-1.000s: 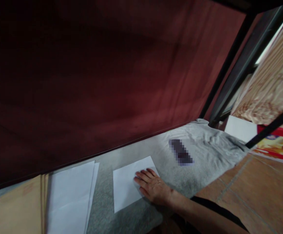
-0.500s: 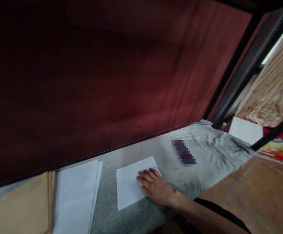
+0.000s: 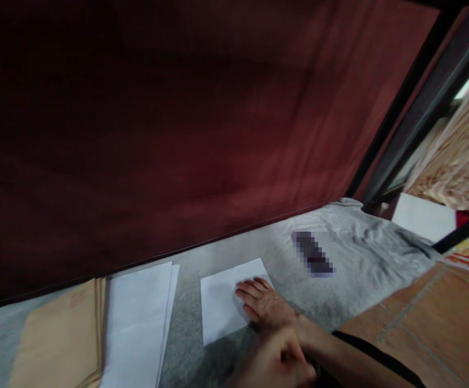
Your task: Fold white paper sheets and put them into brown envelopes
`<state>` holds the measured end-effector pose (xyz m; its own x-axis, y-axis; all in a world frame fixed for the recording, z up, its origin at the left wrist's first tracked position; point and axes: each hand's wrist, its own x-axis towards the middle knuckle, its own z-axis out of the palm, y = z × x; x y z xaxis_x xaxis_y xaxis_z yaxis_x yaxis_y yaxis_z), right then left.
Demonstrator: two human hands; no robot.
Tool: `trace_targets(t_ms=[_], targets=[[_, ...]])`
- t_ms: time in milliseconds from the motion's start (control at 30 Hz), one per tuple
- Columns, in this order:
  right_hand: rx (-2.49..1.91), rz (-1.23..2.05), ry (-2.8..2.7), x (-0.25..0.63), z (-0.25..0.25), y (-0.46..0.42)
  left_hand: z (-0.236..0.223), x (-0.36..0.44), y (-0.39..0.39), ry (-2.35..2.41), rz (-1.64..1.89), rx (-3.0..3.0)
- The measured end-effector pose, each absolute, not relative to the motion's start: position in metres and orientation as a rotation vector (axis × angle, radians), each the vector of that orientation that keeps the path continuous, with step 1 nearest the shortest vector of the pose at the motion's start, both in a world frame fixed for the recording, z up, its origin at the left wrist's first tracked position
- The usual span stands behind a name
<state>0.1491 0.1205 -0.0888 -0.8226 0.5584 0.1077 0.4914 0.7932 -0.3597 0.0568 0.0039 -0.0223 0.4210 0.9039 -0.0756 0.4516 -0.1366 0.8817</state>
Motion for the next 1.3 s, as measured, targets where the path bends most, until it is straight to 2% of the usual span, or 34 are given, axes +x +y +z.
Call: trace_targets(t_ms=[133, 267, 367, 600, 800, 967, 1167, 1300], targets=[[-0.835, 0.443, -2.702, 0.142, -0.094, 0.123, -0.019, 0.022, 0.050, 1.955, 0.425, 1.799], [-0.828, 0.306, -2.623, 0.133, -0.097, 0.117, -0.028, -0.010, 0.062, 2.312, 0.423, 1.854], [-0.818, 0.246, -2.647, 0.129, -0.100, 0.113, -0.039, -0.024, 0.061, 2.384, 0.436, 1.977], [-0.834, 0.217, -2.663, 0.128, -0.104, 0.113, -0.030, -0.036, 0.059, 2.562, 0.068, 1.760], [-0.824, 0.241, -2.671, 0.129, -0.103, 0.113, -0.018, -0.043, 0.063, 2.711, 0.158, 1.603], [-0.823, 0.258, -2.671, 0.129, -0.105, 0.114, -0.033, -0.047, 0.061, 2.655, 0.286, 2.029], [-0.820, 0.257, -2.666, 0.130, -0.103, 0.114, -0.038, -0.038, 0.058, 2.552, 0.102, 1.931], [-0.837, 0.268, -2.659, 0.130, -0.099, 0.113, -0.039, -0.029, 0.060, 2.517, 0.133, 1.941]])
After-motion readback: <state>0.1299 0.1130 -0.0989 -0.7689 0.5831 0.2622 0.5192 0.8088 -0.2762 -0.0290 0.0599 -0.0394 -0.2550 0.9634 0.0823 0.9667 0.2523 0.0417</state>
